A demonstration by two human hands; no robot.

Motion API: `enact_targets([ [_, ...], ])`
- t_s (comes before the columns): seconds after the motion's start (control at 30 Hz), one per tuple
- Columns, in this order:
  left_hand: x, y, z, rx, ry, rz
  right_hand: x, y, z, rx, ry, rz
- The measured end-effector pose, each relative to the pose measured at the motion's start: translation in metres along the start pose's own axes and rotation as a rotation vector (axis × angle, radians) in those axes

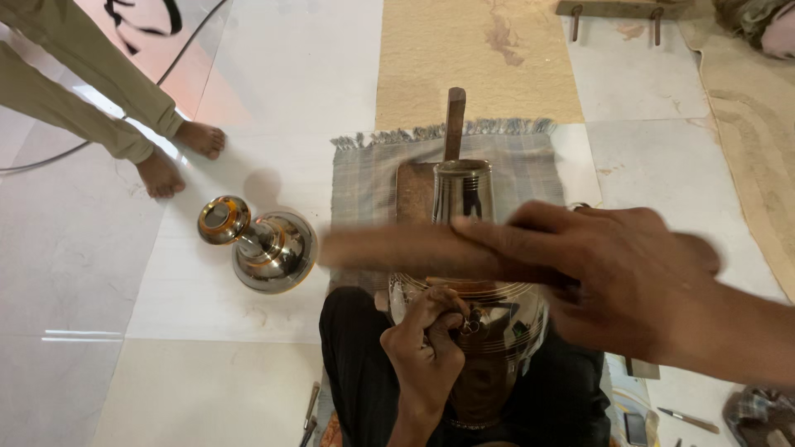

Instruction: The person sits on the floor and uses a wooden mallet to hammer a metal vessel placed on a wooden block. They repeatedly strike the vessel's surface to shape or emboss it while holding it steady with the other hand.

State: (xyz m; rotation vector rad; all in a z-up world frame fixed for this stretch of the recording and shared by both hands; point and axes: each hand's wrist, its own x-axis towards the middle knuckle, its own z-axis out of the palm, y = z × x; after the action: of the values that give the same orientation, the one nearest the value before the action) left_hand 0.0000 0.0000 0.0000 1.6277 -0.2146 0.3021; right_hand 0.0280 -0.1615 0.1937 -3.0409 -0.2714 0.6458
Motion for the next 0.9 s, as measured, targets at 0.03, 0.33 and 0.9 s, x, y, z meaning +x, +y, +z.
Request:
enact_targets([
  [0.03,-0.001,-0.006,-0.001,0.013,-0.031,0.052,-0.006,0.012,0.004,0.001,0.005,0.004],
  [0.33,0.019,-0.022,-0.012,-0.26,-0.129,0.126,-0.036,0.072,0.122,0.45,0.173,0.259],
  [0.9,0.082,-0.012,-0.01,-0.062,-0.879,0.194,-0.061,0.041,0.307,1.109,0.797,0.439],
])
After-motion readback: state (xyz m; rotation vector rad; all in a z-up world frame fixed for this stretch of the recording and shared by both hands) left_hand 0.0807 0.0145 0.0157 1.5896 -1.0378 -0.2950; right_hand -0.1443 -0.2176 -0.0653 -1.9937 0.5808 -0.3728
